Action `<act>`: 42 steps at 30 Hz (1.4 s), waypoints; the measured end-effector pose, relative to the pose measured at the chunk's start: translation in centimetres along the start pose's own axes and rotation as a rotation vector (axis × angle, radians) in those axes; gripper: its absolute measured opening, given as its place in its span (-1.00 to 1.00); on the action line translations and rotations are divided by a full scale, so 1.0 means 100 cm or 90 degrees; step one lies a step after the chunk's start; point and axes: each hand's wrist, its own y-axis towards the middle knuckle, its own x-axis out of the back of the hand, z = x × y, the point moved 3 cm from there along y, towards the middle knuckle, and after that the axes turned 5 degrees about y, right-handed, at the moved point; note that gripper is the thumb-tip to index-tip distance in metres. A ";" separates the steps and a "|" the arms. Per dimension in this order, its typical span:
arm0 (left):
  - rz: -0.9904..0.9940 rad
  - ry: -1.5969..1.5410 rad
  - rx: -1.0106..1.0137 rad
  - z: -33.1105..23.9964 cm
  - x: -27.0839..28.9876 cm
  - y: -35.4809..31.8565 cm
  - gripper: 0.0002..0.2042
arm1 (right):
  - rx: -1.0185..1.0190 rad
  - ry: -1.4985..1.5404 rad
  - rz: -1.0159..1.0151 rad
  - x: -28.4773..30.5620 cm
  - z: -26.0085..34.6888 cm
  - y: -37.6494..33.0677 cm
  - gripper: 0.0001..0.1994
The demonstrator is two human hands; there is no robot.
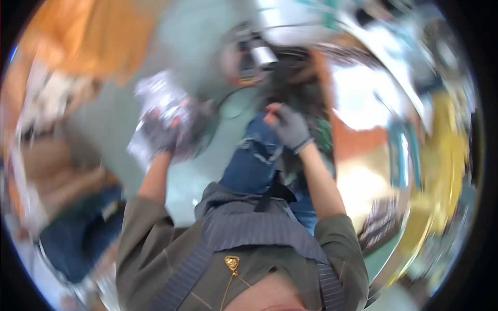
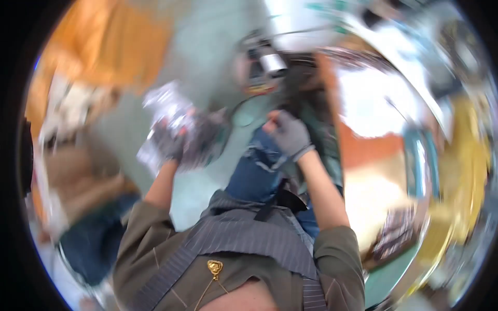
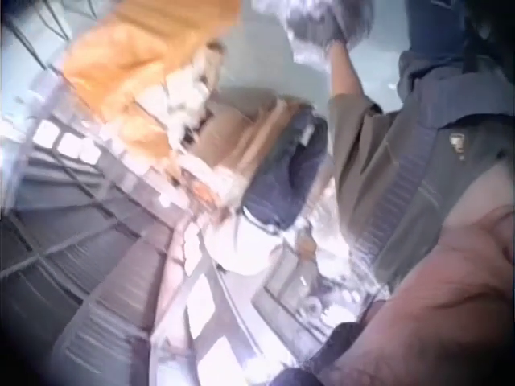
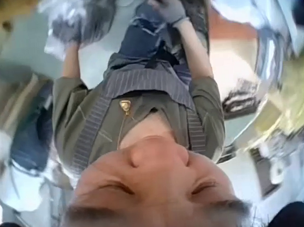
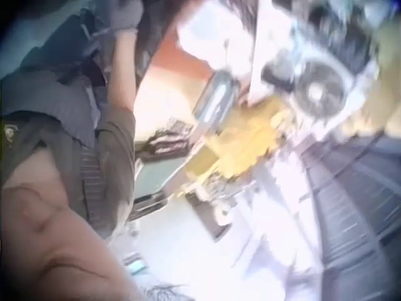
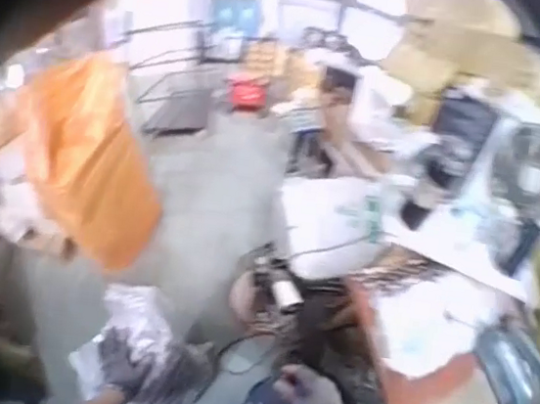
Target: Packing bundles of products into plastic bags and sealing them using stationary and handheld tools.
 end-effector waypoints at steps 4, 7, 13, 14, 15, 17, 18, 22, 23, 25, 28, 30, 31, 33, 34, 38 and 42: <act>-0.164 -0.147 -0.077 0.017 -0.004 -0.026 -0.23 | -0.034 -0.235 -0.160 0.090 -0.005 -0.144 -0.61; 0.122 -0.403 -0.141 0.004 -0.003 -0.042 -0.27 | -0.221 -0.429 -0.415 0.193 -0.049 -0.273 -0.47; -0.244 -0.203 -0.456 -0.221 0.030 -0.088 -0.39 | -0.802 -0.242 -0.682 0.320 -0.138 -0.526 -0.01; -0.158 -0.324 -0.582 -0.307 0.059 -0.132 -0.41 | -0.835 -0.213 -0.838 0.309 -0.175 -0.578 0.01; -0.085 -0.365 -0.656 -0.342 0.099 -0.167 -0.45 | -0.812 -0.206 -0.951 0.309 -0.209 -0.567 0.04; -0.026 -0.372 -0.805 -0.424 0.118 -0.215 -0.44 | -0.846 -0.045 -0.925 0.293 -0.219 -0.540 0.05; -0.031 -0.390 -0.888 -0.465 0.120 -0.245 -0.43 | -0.867 -0.090 -0.921 0.292 -0.217 -0.534 0.04; 0.191 -0.235 -1.102 -0.612 0.088 -0.351 -0.35 | -0.883 0.256 -1.119 0.293 -0.234 -0.568 -0.09; 0.245 -0.231 -1.059 -0.642 0.073 -0.369 -0.32 | -0.883 0.266 -1.125 0.297 -0.235 -0.563 -0.09; 0.394 -0.231 -0.937 -0.691 0.047 -0.402 -0.25 | -0.879 0.104 -0.991 0.309 -0.210 -0.543 -0.09; 0.866 -0.293 -0.695 -0.736 0.003 -0.429 -0.23 | -0.689 0.269 -0.789 0.301 -0.180 -0.495 -0.25; 1.096 -0.373 -0.504 -0.720 -0.013 -0.436 -0.23 | -0.280 0.732 -0.899 0.264 -0.200 -0.463 -0.50; 1.092 -0.374 -0.498 -0.707 -0.016 -0.426 -0.23 | -0.281 0.735 -0.893 0.251 -0.198 -0.454 -0.50; 0.978 -0.398 -0.637 -0.684 -0.010 -0.403 -0.32 | -0.109 0.913 -0.947 0.235 -0.193 -0.437 -0.58; 1.004 -0.448 -0.663 -0.671 0.017 -0.396 -0.43 | -0.109 0.919 -0.935 0.231 -0.179 -0.429 -0.58; 0.870 -0.712 -0.880 -0.627 0.114 -0.359 -0.32 | 0.086 0.635 -0.872 0.243 -0.113 -0.409 -0.42; 0.925 -0.813 -0.901 -0.595 0.136 -0.323 -0.11 | 0.100 0.645 -0.630 0.261 -0.056 -0.401 -0.12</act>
